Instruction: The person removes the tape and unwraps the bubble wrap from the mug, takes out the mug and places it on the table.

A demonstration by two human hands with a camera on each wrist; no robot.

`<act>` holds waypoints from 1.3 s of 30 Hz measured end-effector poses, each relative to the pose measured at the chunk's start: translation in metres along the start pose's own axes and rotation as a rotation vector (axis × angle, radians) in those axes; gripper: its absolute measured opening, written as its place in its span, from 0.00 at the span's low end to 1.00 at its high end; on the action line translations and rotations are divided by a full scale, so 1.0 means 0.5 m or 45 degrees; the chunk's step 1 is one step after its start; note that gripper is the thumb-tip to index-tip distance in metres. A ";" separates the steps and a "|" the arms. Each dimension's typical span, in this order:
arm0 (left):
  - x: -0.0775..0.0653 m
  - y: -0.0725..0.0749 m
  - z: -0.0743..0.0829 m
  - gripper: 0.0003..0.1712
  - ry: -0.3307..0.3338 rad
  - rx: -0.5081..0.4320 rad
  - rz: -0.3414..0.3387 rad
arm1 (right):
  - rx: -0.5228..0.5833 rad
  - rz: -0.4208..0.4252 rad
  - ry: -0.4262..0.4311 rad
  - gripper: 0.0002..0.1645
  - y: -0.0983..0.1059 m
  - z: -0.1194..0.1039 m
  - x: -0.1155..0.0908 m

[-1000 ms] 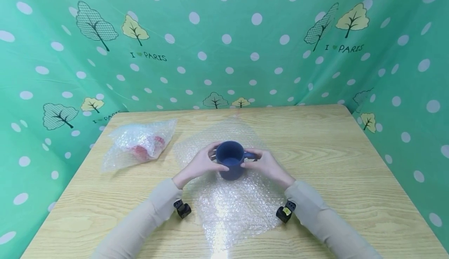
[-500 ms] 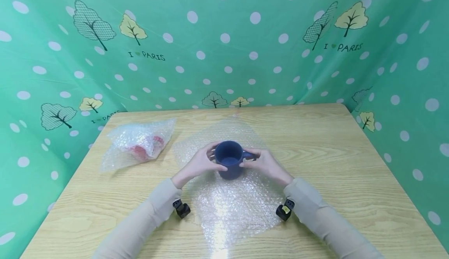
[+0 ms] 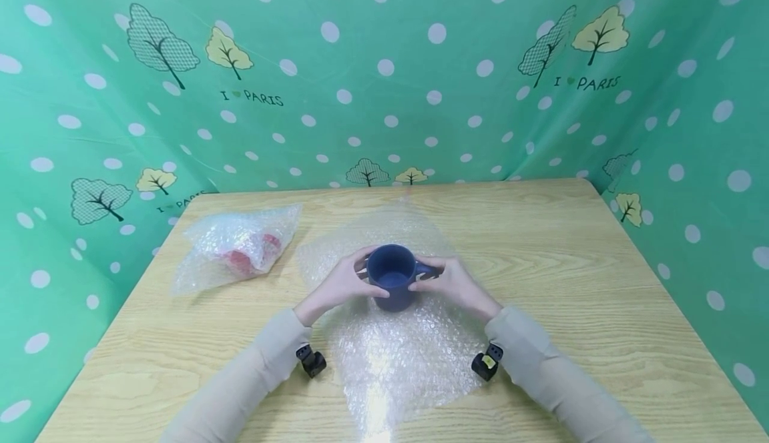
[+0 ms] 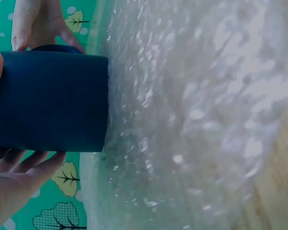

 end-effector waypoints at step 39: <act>-0.170 0.149 0.099 0.47 -0.062 0.244 0.184 | 0.097 -0.047 0.226 0.35 -0.123 -0.186 0.026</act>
Point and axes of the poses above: each hand's wrist, its own x-axis towards the middle knuckle, its own y-axis out of the back of the hand, z = x × y, the point moved 5 cm from there along x, towards the middle knuckle, and after that the axes turned 10 degrees about -x, right-handed, at the moved point
